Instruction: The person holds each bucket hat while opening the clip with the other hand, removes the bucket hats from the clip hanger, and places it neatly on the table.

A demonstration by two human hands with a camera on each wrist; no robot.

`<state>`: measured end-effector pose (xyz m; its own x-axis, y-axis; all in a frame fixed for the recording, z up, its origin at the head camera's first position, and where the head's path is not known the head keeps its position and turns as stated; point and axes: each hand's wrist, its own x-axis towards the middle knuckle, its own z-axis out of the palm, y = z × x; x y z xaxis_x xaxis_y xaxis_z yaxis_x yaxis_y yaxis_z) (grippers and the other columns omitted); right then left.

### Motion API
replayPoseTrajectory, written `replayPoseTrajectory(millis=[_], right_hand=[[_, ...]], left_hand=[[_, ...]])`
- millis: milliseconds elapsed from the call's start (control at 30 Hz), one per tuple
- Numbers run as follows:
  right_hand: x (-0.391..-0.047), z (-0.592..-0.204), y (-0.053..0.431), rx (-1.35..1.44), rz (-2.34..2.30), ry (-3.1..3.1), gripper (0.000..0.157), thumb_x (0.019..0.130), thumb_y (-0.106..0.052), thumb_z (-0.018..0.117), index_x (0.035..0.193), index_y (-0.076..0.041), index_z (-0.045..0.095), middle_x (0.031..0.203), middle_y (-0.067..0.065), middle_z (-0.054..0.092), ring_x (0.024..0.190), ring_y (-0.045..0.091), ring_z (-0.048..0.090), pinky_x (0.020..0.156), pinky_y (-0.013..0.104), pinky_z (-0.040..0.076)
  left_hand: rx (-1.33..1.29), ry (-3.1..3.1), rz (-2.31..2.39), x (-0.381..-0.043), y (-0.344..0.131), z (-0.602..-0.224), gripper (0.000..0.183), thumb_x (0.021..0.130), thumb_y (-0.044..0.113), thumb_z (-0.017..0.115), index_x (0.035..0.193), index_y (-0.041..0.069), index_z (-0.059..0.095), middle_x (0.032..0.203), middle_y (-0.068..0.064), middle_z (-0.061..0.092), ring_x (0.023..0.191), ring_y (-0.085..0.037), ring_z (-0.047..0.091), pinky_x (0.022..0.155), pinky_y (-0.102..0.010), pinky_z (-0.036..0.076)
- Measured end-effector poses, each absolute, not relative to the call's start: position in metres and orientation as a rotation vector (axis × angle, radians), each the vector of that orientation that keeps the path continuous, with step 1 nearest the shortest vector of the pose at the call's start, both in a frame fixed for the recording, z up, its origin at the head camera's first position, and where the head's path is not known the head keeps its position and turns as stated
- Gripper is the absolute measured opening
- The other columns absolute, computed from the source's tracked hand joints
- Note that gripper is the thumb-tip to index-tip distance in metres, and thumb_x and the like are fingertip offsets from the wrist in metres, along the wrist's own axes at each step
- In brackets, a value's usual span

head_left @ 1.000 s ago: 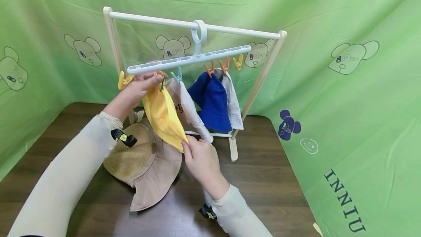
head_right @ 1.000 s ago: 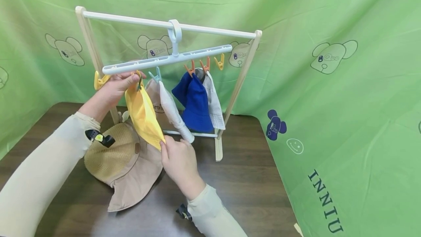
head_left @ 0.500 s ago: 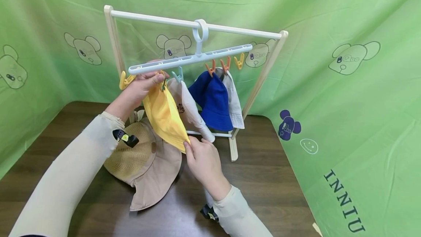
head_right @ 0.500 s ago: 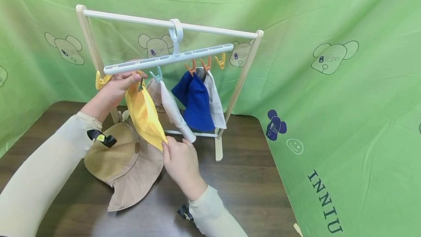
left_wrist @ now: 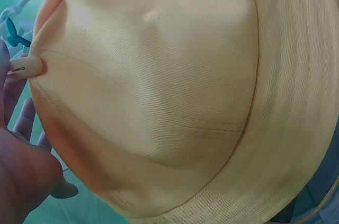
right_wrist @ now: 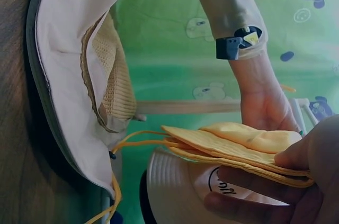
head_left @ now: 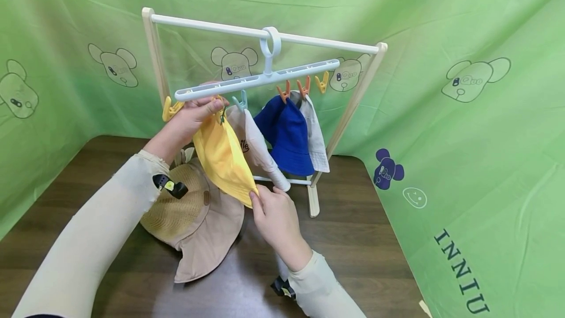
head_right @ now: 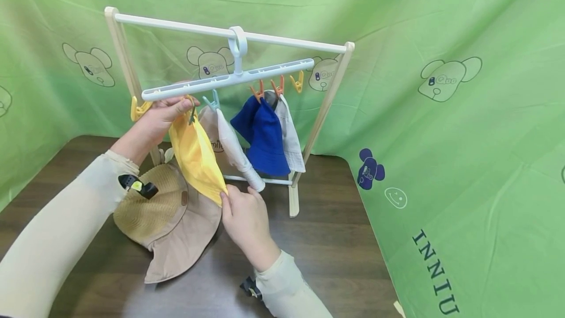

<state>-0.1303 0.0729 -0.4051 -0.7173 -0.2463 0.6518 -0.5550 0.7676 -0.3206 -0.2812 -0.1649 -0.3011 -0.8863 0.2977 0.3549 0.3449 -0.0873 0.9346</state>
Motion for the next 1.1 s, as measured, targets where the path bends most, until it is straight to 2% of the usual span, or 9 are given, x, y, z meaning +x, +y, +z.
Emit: replayPoseTrajectory(millis=[133, 300, 400, 533, 767, 1100], right_hand=[[-0.13, -0.406, 0.073, 0.593, 0.694, -2.368, 0.016, 0.098, -0.017, 0.066, 0.084, -0.01, 0.067, 0.055, -0.002, 0.052, 0.059, 0.024, 0.063, 0.094, 0.05, 0.055], [-0.128, -0.406, 0.074, 0.584, 0.711, -2.371, 0.017, 0.098, -0.017, 0.067, 0.083, -0.01, 0.066, 0.055, -0.003, 0.05, 0.057, 0.022, 0.059, 0.093, 0.049, 0.055], [-0.127, -0.405, 0.074, 0.577, 0.724, -2.375, 0.017, 0.098, -0.016, 0.067, 0.082, -0.01, 0.067, 0.054, -0.003, 0.049, 0.057, 0.022, 0.059, 0.094, 0.05, 0.055], [-0.125, -0.403, 0.075, 0.574, 0.729, -2.379, 0.014, 0.098, -0.015, 0.066, 0.085, -0.009, 0.069, 0.055, -0.002, 0.053, 0.059, 0.023, 0.062, 0.096, 0.05, 0.054], [-0.123, -0.399, 0.078, 0.602, 0.761, -2.378, 0.011, 0.098, -0.013, 0.066, 0.092, -0.007, 0.073, 0.061, 0.0, 0.064, 0.065, 0.022, 0.068, 0.102, 0.055, 0.05], [-0.119, -0.394, 0.082, 0.602, 0.776, -2.404, 0.013, 0.097, -0.012, 0.066, 0.085, -0.007, 0.07, 0.053, -0.006, 0.047, 0.054, 0.018, 0.056, 0.104, 0.055, 0.049]], left_hand=[[-0.73, -2.091, -2.188, -0.282, -0.164, -0.301, 0.016, 0.1, 0.02, 0.066, 0.098, 0.026, 0.08, 0.141, 0.004, 0.052, 0.135, -0.012, 0.037, 0.112, -0.029, 0.025], [-0.72, -2.08, -2.209, -0.282, -0.163, -0.3, 0.017, 0.101, 0.019, 0.065, 0.097, 0.026, 0.08, 0.113, 0.011, 0.067, 0.117, -0.011, 0.048, 0.101, -0.027, 0.032], [-0.7, -2.088, -2.213, -0.28, -0.163, -0.3, 0.016, 0.1, 0.019, 0.066, 0.098, 0.025, 0.08, 0.113, 0.012, 0.068, 0.116, -0.011, 0.049, 0.101, -0.027, 0.032], [-0.677, -2.104, -2.207, -0.278, -0.163, -0.298, 0.014, 0.099, 0.022, 0.067, 0.099, 0.025, 0.08, 0.122, 0.012, 0.064, 0.123, -0.01, 0.045, 0.104, -0.029, 0.029], [-0.67, -2.118, -2.205, -0.278, -0.161, -0.297, 0.017, 0.101, 0.022, 0.064, 0.095, 0.029, 0.079, 0.102, 0.013, 0.071, 0.112, -0.01, 0.05, 0.102, -0.028, 0.031], [-0.617, -2.12, -2.211, -0.275, -0.162, -0.298, 0.016, 0.101, 0.023, 0.064, 0.097, 0.025, 0.08, 0.106, 0.013, 0.069, 0.117, -0.01, 0.05, 0.11, -0.039, 0.027]])
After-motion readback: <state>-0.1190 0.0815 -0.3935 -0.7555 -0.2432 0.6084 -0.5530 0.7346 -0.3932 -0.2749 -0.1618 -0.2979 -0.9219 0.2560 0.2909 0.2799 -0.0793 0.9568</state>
